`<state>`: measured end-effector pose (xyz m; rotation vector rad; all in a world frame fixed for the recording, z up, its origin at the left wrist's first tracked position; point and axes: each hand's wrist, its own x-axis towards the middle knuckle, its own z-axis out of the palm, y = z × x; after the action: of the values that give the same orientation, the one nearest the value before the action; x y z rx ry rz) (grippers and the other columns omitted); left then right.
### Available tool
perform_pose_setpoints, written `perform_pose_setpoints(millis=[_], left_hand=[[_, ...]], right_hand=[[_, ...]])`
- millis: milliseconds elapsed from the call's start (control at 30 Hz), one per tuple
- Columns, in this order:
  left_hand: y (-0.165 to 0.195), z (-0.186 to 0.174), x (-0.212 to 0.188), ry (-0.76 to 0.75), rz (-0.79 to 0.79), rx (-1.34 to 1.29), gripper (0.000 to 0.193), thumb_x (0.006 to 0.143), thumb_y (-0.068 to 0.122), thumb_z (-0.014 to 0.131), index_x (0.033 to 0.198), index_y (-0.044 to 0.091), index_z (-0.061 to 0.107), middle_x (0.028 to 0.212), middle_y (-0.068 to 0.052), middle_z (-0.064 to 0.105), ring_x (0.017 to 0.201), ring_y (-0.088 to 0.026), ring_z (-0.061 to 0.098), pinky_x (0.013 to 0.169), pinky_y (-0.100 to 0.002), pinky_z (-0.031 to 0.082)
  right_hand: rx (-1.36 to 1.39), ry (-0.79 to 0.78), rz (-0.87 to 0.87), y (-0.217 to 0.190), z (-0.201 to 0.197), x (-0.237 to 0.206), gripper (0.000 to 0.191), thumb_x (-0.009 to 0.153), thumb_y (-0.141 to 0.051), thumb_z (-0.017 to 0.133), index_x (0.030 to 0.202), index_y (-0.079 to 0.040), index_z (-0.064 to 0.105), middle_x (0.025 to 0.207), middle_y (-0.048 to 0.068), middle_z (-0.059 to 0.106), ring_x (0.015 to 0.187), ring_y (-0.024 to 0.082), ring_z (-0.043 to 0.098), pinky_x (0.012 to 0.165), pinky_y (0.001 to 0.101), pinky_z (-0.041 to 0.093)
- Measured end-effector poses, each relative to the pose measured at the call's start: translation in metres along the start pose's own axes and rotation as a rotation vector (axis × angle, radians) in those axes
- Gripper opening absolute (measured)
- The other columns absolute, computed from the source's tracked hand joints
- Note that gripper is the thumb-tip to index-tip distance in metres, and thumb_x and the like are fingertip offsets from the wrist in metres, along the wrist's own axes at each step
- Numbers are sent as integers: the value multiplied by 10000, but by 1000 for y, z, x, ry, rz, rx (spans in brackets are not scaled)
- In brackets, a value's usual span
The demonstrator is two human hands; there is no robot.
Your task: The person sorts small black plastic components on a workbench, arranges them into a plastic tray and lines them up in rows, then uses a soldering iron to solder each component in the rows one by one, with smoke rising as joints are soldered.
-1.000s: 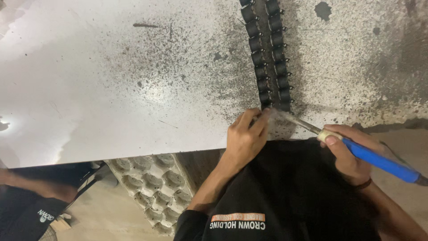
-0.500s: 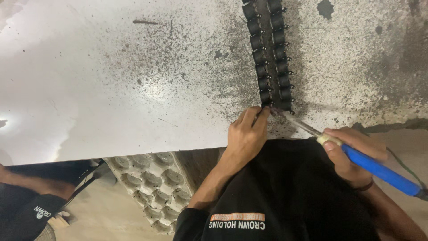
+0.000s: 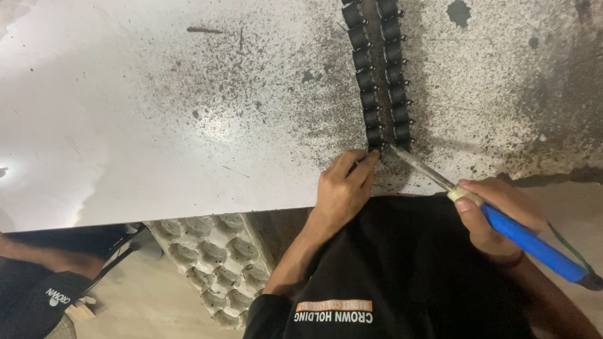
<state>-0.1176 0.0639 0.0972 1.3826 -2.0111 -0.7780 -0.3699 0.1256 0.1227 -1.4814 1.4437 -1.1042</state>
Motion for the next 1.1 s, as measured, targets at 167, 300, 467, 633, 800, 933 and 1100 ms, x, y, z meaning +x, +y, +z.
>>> perform_pose_setpoints(millis=[167, 300, 467, 633, 800, 933, 1100], left_hand=[[0, -1, 0, 16, 29, 30, 302, 860, -51, 749, 1155, 7, 721, 1077, -107, 652, 906, -244, 718, 730, -325, 626], [2, -4, 2, 6, 56, 74, 307, 854, -57, 734, 1155, 0, 713, 1074, -104, 654, 898, -250, 716, 715, -340, 611], [4, -6, 8, 24, 99, 92, 289, 865, -38, 738, 1148, 2, 697, 1087, -101, 649, 901, -250, 720, 702, -339, 602], [12, -15, 12, 17, 72, 60, 283, 846, -39, 755, 1117, 2, 684, 1078, -112, 650, 854, -249, 708, 668, -339, 591], [13, -27, 5, 109, 33, -1, 274, 851, -55, 764, 1098, 25, 674, 1060, -110, 640, 864, -244, 688, 702, -352, 590], [5, -18, -1, 25, 24, -35, 351, 811, -55, 750, 1144, 42, 696, 1080, -129, 632, 925, -275, 684, 733, -371, 593], [-1, -9, -12, 14, -11, -77, 364, 828, -55, 750, 1167, 73, 710, 1093, -98, 634, 962, -276, 690, 771, -375, 597]], right_hand=[[34, -14, -16, -3, 3, 4, 279, 948, -180, 709, 1106, 49, 695, 818, 88, 723, 633, 103, 657, 512, 185, 487], [-61, -35, 40, -7, -1, 2, 262, 968, -157, 720, 1143, 38, 705, 837, 110, 709, 651, 124, 660, 582, 216, 494], [15, -24, 30, 0, -2, -2, 243, 974, -132, 701, 1157, 27, 688, 875, 100, 709, 665, 116, 665, 586, 210, 504], [61, 13, 68, 7, -9, -3, 243, 956, -112, 709, 1162, 18, 699, 847, 117, 728, 629, 111, 670, 572, 220, 502], [107, -23, 78, 11, -23, -4, 329, 893, -155, 747, 1156, 12, 644, 942, 140, 724, 801, 149, 738, 669, 253, 594], [-53, -68, 8, 15, -20, -19, 280, 903, -144, 783, 1121, 8, 694, 971, 141, 755, 772, 141, 757, 656, 219, 600], [-66, -34, 76, 19, -17, -39, 346, 952, -183, 794, 1210, 26, 697, 995, 131, 757, 819, 134, 739, 724, 204, 596]])
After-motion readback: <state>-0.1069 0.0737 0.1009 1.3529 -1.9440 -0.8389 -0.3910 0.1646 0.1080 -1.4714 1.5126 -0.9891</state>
